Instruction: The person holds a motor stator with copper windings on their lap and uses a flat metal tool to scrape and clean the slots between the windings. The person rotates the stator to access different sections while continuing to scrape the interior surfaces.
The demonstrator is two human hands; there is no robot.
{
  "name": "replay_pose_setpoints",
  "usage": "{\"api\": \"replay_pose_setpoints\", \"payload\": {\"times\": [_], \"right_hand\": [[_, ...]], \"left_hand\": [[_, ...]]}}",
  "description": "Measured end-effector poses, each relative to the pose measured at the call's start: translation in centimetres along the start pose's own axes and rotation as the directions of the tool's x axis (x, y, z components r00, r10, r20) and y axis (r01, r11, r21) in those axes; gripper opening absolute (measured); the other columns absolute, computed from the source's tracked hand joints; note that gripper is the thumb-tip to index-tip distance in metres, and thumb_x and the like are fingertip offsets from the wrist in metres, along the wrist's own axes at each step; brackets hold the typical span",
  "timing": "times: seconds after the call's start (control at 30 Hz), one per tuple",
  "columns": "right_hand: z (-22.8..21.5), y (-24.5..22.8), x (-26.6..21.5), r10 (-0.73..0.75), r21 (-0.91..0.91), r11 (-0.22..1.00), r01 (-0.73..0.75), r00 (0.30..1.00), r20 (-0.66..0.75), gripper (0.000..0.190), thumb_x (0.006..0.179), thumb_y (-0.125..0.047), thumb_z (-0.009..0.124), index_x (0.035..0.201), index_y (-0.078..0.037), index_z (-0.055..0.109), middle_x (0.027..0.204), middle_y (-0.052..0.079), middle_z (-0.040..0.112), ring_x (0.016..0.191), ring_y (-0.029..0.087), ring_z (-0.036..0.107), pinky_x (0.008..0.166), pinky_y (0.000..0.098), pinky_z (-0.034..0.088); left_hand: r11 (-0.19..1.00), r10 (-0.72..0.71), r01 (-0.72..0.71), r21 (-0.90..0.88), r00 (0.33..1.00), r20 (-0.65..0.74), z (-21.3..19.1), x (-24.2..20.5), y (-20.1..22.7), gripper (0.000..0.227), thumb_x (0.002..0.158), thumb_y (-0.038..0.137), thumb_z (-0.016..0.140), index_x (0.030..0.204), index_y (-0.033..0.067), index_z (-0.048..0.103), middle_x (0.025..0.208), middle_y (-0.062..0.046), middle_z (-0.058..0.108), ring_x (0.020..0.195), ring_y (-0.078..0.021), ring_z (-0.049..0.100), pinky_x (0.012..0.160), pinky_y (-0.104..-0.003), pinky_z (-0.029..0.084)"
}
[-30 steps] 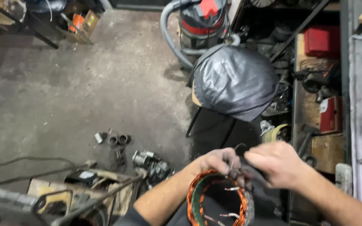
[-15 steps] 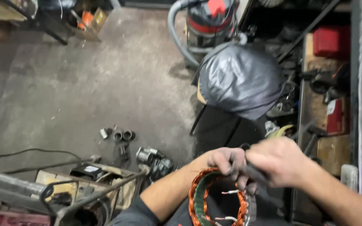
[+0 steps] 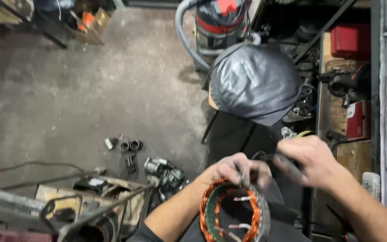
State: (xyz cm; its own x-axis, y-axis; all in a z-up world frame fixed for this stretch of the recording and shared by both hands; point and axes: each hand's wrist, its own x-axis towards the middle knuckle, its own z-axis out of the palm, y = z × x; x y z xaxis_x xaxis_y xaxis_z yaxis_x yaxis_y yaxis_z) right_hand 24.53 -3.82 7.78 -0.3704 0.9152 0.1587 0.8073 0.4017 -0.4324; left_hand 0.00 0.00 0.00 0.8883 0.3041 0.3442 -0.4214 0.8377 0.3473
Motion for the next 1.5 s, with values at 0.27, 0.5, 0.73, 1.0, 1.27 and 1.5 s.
{"api": "replay_pose_setpoints", "payload": {"times": [0.27, 0.5, 0.73, 1.0, 1.27, 1.5], "right_hand": [[0.8, -3.3, -3.3, -0.319, 0.331, 0.895, 0.299, 0.948, 0.008, 0.057, 0.057, -0.035, 0.080, 0.104, -0.005, 0.070, 0.105, 0.015, 0.071, 0.078, 0.032, 0.068, 0.064, 0.0376, 0.053], [-0.1, -5.8, -4.2, -0.381, 0.268, 0.886, 0.380, 0.923, -0.048, 0.063, 0.070, -0.039, 0.080, 0.121, -0.003, 0.070, 0.110, 0.014, 0.071, 0.080, 0.027, 0.068, 0.067, 0.0366, 0.053], [-0.1, -6.1, -4.1, -0.397, 0.294, 0.881, 0.370, 0.917, 0.036, 0.068, 0.070, -0.040, 0.079, 0.125, -0.001, 0.067, 0.111, 0.013, 0.071, 0.078, 0.029, 0.069, 0.065, 0.0373, 0.053], [1.6, -9.3, -2.9, -0.426, 0.084, 0.899, 0.429, 0.903, -0.055, 0.049, 0.082, -0.025, 0.062, 0.129, -0.012, 0.071, 0.113, 0.011, 0.069, 0.078, 0.019, 0.069, 0.062, 0.0353, 0.049], [2.6, -9.1, -2.7, -0.499, 0.101, 0.836, 0.539, 0.825, -0.266, 0.046, 0.079, -0.026, 0.065, 0.119, -0.007, 0.075, 0.108, 0.010, 0.072, 0.070, 0.014, 0.065, 0.056, 0.0301, 0.043], [3.7, -8.2, -3.3, -0.472, 0.171, 0.840, 0.515, 0.849, -0.235, 0.039, 0.078, -0.022, 0.071, 0.114, -0.011, 0.080, 0.107, 0.005, 0.076, 0.063, 0.013, 0.058, 0.055, 0.0288, 0.044]], "left_hand": [[0.773, -0.146, 0.282, 0.569, 0.951, -0.272, -1.1, -1.5, 4.1, 0.035, 0.070, 0.004, 0.081, 0.104, -0.0042, 0.077, 0.105, -0.014, 0.068, 0.101, -0.0235, 0.064, 0.093, -0.033, 0.050], [0.954, -0.194, 0.236, 0.183, 0.956, -0.218, -1.8, -2.2, 3.2, 0.031, 0.070, -0.003, 0.082, 0.100, -0.0039, 0.079, 0.096, -0.012, 0.067, 0.120, -0.0335, 0.068, 0.106, -0.041, 0.054], [0.942, -0.287, 0.328, 0.072, 0.898, -0.334, -3.3, -4.3, 3.3, 0.052, 0.088, 0.027, 0.080, 0.114, -0.0161, 0.071, 0.126, -0.032, 0.069, 0.128, -0.0467, 0.062, 0.116, -0.052, 0.049], [0.987, 0.070, -0.081, -0.139, 0.994, -0.083, -2.9, -5.8, -1.9, 0.094, 0.072, 0.072, 0.069, 0.120, -0.0079, 0.073, 0.125, -0.032, 0.069, 0.126, -0.0394, 0.064, 0.111, -0.050, 0.049], [0.900, -0.087, 0.169, 0.401, 0.972, -0.216, -1.2, -4.7, 3.1, 0.052, 0.083, 0.012, 0.085, 0.129, -0.0049, 0.066, 0.120, -0.024, 0.071, 0.117, -0.0332, 0.068, 0.110, -0.047, 0.054], [0.950, -0.011, 0.073, 0.305, 0.980, -0.198, -3.0, -4.9, 0.9, 0.036, 0.093, -0.011, 0.074, 0.127, -0.0034, 0.066, 0.108, -0.022, 0.074, 0.115, -0.0345, 0.071, 0.108, -0.050, 0.057]]}}
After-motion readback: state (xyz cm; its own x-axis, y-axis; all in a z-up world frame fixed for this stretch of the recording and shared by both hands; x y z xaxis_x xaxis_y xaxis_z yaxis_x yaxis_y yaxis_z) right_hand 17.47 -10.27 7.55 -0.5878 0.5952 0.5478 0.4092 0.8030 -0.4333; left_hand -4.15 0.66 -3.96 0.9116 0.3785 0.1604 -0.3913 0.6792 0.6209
